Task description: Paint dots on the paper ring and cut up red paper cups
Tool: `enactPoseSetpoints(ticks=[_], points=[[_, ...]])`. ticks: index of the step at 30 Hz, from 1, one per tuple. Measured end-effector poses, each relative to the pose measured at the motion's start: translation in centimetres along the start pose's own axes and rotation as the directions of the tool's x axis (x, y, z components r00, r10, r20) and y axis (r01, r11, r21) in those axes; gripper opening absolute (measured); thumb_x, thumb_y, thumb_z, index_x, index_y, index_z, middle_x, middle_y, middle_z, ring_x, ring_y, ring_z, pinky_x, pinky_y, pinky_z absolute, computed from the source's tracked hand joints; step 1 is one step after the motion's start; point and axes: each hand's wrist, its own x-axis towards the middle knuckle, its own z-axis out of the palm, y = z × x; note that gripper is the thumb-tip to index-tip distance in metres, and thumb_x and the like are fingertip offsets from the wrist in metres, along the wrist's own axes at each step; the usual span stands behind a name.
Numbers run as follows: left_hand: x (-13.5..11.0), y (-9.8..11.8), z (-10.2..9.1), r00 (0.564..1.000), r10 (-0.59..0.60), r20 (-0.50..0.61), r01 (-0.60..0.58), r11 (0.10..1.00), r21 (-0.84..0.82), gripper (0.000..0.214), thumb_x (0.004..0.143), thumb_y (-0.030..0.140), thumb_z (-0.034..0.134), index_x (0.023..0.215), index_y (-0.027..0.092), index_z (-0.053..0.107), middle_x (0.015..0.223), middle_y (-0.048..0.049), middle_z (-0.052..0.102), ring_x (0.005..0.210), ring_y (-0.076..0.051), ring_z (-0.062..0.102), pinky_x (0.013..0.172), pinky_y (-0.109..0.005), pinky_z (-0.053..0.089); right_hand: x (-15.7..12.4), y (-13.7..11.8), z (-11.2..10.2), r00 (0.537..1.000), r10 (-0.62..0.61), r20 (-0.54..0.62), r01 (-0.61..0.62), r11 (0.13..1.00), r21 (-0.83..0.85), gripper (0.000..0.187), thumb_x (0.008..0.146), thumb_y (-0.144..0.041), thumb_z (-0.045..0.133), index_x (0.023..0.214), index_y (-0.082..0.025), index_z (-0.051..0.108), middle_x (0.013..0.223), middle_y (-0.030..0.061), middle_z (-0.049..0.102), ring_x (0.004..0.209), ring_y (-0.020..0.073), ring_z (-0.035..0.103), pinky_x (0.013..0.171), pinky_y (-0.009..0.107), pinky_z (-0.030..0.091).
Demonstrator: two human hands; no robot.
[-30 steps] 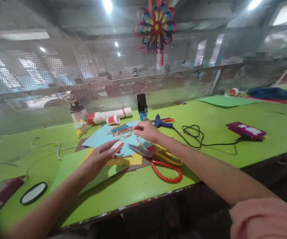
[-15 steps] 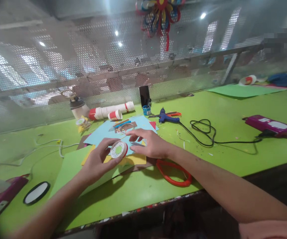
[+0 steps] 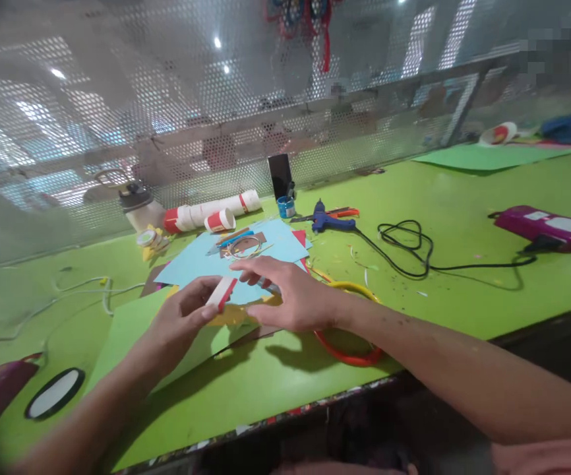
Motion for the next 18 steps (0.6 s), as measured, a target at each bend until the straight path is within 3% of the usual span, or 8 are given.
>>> enactPoseSetpoints(ticks=[3, 6, 10, 13, 15, 18], points=[[-0.3, 0.4, 0.3, 0.998, 0.004, 0.069, -0.002, 1.000, -0.028, 0.040, 0.086, 0.042, 0.067, 0.118, 0.019, 0.063, 0.119, -0.0084, 0.065, 0.110, -0.026, 0.058, 0.089, -0.033, 0.048, 0.1, -0.1, 0.7, 0.999, 0.019, -0.031, -0.018, 0.999, 0.035, 0.054, 0.077, -0.015, 0.069, 0.129, -0.017, 0.058, 0.113, 0.0087, 0.067, 0.093, 0.0192, 0.064, 0.086, 0.036, 0.054], [-0.6, 0.4, 1.0, 0.991, 0.017, 0.129, -0.021, 0.999, 0.029, 0.030, 0.089, 0.039, 0.065, 0.111, 0.018, 0.065, 0.115, -0.0078, 0.066, 0.106, -0.024, 0.061, 0.091, -0.034, 0.048, 0.2, 0.1, 1.6, 0.997, 0.050, -0.059, -0.043, 0.993, 0.107, 0.035, 0.081, -0.017, 0.066, 0.117, -0.017, 0.065, 0.107, 0.0079, 0.070, 0.091, 0.0189, 0.067, 0.083, 0.035, 0.057], [-0.6, -0.1, 1.7, 0.993, 0.100, -0.070, -0.090, 0.988, 0.123, 0.038, 0.080, 0.042, 0.075, 0.103, 0.019, 0.057, 0.101, -0.0042, 0.062, 0.090, -0.018, 0.061, 0.075, -0.029, 0.051, 0.1, 0.8, 2.8, 0.991, 0.088, -0.103, -0.062, 0.972, 0.227, 0.045, 0.083, -0.020, 0.064, 0.128, -0.017, 0.059, 0.129, 0.0119, 0.064, 0.110, 0.0217, 0.067, 0.093, 0.037, 0.057], [-0.5, -0.3, 1.9, 0.970, 0.141, -0.198, -0.098, 0.973, 0.210, 0.051, 0.070, 0.045, 0.082, 0.102, 0.020, 0.051, 0.098, -0.0027, 0.056, 0.084, -0.017, 0.059, 0.068, -0.028, 0.051, 0.0, 1.0, 3.3, 0.992, 0.091, -0.091, -0.061, 0.953, 0.297, 0.051, 0.085, -0.019, 0.062, 0.135, -0.016, 0.054, 0.127, 0.0136, 0.066, 0.106, 0.0219, 0.071, 0.092, 0.036, 0.059], [-0.5, -0.1, 2.0, 0.973, 0.120, -0.199, -0.083, 0.980, 0.183, 0.061, 0.070, 0.045, 0.081, 0.115, 0.021, 0.047, 0.104, -0.0055, 0.057, 0.091, -0.020, 0.061, 0.072, -0.031, 0.054, -0.1, 0.9, 3.4, 0.994, 0.074, -0.083, -0.044, 0.947, 0.317, 0.049, 0.087, -0.019, 0.059, 0.136, -0.015, 0.053, 0.126, 0.0141, 0.067, 0.106, 0.0221, 0.071, 0.091, 0.036, 0.059], [-0.5, 0.3, 2.2, 0.994, 0.056, -0.098, -0.050, 0.997, 0.061, 0.072, 0.073, 0.041, 0.079, 0.130, 0.022, 0.041, 0.118, -0.0115, 0.059, 0.105, -0.025, 0.062, 0.080, -0.037, 0.056, -0.2, 0.6, 3.3, 0.996, 0.032, -0.080, -0.006, 0.952, 0.305, 0.049, 0.087, -0.017, 0.058, 0.136, -0.016, 0.054, 0.134, 0.0146, 0.062, 0.116, 0.0236, 0.066, 0.100, 0.039, 0.055]])
